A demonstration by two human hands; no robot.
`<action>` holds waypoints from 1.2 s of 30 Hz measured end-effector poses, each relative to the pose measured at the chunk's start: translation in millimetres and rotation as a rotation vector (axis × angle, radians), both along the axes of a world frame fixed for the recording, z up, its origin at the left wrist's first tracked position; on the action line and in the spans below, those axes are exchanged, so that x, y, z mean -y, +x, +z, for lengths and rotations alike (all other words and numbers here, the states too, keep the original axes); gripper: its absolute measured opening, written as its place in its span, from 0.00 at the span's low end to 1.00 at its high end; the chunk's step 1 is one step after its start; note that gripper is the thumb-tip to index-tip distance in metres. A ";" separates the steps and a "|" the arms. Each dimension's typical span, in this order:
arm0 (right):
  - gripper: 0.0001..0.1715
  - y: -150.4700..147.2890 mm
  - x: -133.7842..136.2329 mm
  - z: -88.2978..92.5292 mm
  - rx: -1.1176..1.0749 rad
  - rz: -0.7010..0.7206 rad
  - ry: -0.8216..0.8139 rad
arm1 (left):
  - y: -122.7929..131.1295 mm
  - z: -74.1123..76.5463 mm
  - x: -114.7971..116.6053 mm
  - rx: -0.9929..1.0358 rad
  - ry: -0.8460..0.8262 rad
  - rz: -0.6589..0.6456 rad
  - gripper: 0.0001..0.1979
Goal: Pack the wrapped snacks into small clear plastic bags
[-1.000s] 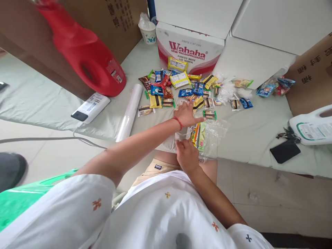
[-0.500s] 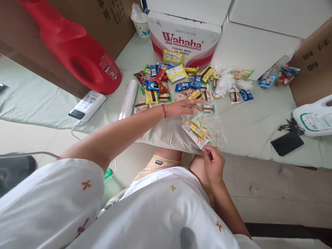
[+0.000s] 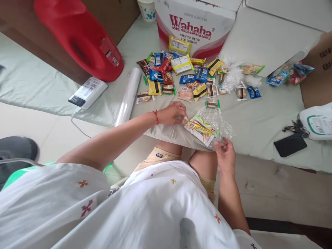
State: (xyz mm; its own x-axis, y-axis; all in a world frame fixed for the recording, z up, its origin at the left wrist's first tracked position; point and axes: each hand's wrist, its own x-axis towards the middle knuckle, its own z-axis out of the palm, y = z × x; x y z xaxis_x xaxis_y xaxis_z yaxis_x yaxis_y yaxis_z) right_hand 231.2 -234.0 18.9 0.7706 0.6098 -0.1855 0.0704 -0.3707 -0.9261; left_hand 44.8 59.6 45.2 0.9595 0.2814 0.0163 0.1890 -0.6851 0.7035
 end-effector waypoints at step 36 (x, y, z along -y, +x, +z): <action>0.15 86.6 -103.3 47.3 0.499 0.492 -0.200 | 58.4 -28.0 28.3 -0.035 0.282 0.580 0.28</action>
